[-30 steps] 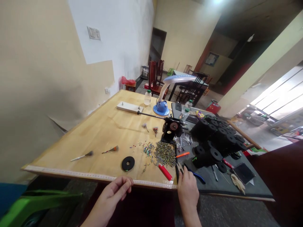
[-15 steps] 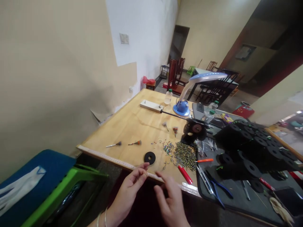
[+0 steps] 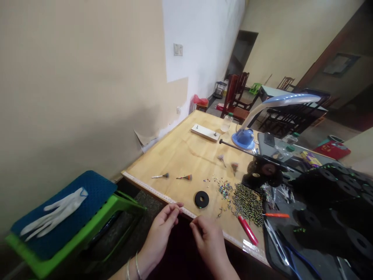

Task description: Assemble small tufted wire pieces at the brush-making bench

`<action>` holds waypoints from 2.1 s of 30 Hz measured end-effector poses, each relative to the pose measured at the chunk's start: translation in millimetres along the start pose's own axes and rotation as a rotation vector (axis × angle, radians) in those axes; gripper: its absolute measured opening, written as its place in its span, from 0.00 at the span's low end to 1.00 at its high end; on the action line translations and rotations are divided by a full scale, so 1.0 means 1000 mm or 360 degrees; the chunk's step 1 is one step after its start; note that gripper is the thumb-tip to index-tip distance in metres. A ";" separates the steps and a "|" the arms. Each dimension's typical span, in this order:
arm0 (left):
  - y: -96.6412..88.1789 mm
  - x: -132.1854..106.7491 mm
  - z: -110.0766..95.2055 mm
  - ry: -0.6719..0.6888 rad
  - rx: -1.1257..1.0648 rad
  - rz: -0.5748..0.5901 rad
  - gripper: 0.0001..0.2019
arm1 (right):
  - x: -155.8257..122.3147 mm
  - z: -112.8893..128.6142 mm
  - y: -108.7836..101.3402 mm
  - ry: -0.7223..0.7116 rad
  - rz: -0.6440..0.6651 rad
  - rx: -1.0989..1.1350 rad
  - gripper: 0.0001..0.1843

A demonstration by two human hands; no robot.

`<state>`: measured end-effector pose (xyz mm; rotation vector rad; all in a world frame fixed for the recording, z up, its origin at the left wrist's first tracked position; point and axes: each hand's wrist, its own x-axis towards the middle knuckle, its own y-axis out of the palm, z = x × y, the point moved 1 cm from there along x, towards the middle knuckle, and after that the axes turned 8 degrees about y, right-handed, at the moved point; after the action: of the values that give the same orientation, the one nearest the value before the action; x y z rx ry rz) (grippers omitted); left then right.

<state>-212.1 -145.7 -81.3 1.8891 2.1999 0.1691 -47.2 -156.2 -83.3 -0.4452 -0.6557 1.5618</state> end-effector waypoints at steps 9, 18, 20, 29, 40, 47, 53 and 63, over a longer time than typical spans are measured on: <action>-0.042 -0.005 -0.013 0.0922 0.0911 0.0164 0.06 | 0.022 0.005 0.010 -0.0168 -0.0049 -0.0367 0.12; -0.033 -0.014 -0.009 0.1562 0.1569 0.0712 0.11 | 0.027 0.004 0.015 -0.0102 0.0018 -0.0376 0.11; -0.030 -0.014 -0.008 0.1573 0.1652 0.0794 0.12 | 0.027 0.002 0.012 -0.0075 0.0049 -0.0357 0.11; -0.022 -0.019 -0.006 0.1566 0.1876 0.0927 0.15 | 0.028 0.005 0.009 0.0012 0.0114 -0.0432 0.10; -0.016 -0.017 -0.007 0.1418 0.2103 0.0888 0.20 | 0.028 0.008 0.008 0.0031 0.0112 -0.0460 0.09; -0.007 -0.022 -0.005 0.1466 0.2372 0.0859 0.25 | 0.022 -0.003 -0.005 -0.0002 0.0077 -0.0296 0.07; 0.005 -0.027 -0.002 0.1413 0.2687 0.0845 0.27 | 0.005 -0.019 -0.032 0.0017 0.0028 -0.0463 0.10; 0.017 -0.031 0.001 0.1474 0.2858 0.0782 0.25 | -0.007 -0.035 -0.060 -0.0123 0.0054 -0.0507 0.09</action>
<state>-191.6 -173.4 -75.6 3.7504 2.3195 -1.7761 21.4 -157.1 -72.3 -0.6375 -0.9674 1.5166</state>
